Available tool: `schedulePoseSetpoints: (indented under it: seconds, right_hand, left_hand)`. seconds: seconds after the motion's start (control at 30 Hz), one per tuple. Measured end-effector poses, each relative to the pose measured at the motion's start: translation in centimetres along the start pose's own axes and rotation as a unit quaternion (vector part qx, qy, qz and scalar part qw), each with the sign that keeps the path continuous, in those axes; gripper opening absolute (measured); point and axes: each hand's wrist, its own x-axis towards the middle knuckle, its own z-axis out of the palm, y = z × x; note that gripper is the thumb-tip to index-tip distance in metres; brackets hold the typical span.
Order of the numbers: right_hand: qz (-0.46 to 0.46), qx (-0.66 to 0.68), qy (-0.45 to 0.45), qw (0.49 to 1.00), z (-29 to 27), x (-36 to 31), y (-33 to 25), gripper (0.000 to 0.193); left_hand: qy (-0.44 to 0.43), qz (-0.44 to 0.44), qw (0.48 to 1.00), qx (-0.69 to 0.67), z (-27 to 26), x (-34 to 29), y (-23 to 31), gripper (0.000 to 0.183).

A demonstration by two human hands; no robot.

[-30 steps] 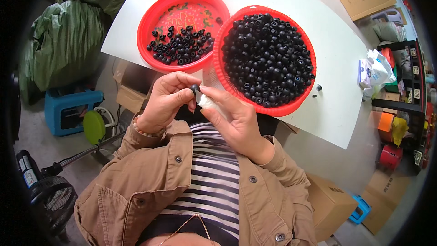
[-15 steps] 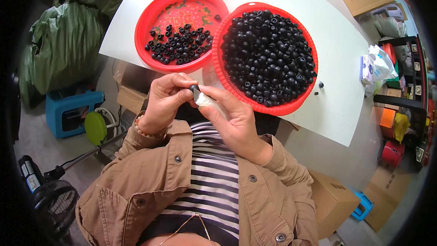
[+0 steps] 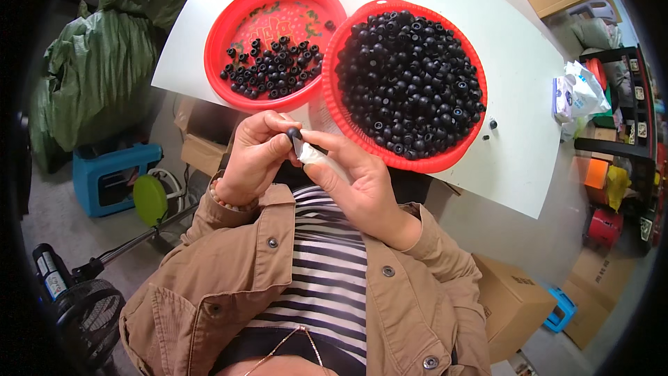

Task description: Sorting and cleaning berries by removing stems and placing them into a separate bowl.

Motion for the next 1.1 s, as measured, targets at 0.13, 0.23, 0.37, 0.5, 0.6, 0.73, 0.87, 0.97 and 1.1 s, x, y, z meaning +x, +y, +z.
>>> schedulePoseSetpoints:
  seconds: [0.13,0.23,0.37,0.5,0.6,0.73,0.87,0.97,1.1]
  right_hand:
    - [0.001,-0.02,0.005,1.0,0.0,-0.1,0.1,0.034]
    - [-0.011,-0.021,0.012,1.0,0.0,-0.1,0.3,0.034]
    - [-0.011,-0.02,0.007,1.0,-0.1,-0.1,0.3,0.033]
    - [-0.006,0.001,0.009,1.0,-0.2,-0.1,0.2,0.031]
    - [-0.008,0.018,0.012,1.0,-0.1,-0.1,0.4,0.029]
    - [0.024,0.064,0.023,0.997,-0.3,-0.2,0.8,0.028]
    - [0.061,0.022,0.028,0.998,-0.5,-0.5,1.5,0.028]
    - [0.083,-0.078,0.002,0.994,-0.8,-1.0,3.1,0.026]
    - [0.131,-0.105,-0.093,0.981,-1.0,-1.6,4.2,0.026]
  left_hand:
    - [0.005,0.004,1.0,0.005,0.0,0.0,0.0,0.012]
    - [0.003,0.004,1.0,0.015,-0.1,0.0,0.0,0.013]
    - [0.004,0.004,1.0,0.027,0.1,-0.1,0.3,0.013]
    - [-0.004,0.012,0.997,0.07,0.1,-0.1,0.3,0.013]
    - [-0.006,0.011,0.998,0.066,0.2,-0.1,0.1,0.014]
    - [0.022,0.007,0.996,0.087,0.2,0.1,0.3,0.014]
    - [0.096,0.046,0.974,0.201,-0.7,0.7,1.2,0.017]
    - [0.146,0.1,0.916,0.361,-1.5,1.7,1.9,0.021]
    - [0.153,0.189,0.781,0.576,-4.0,3.3,2.5,0.017]
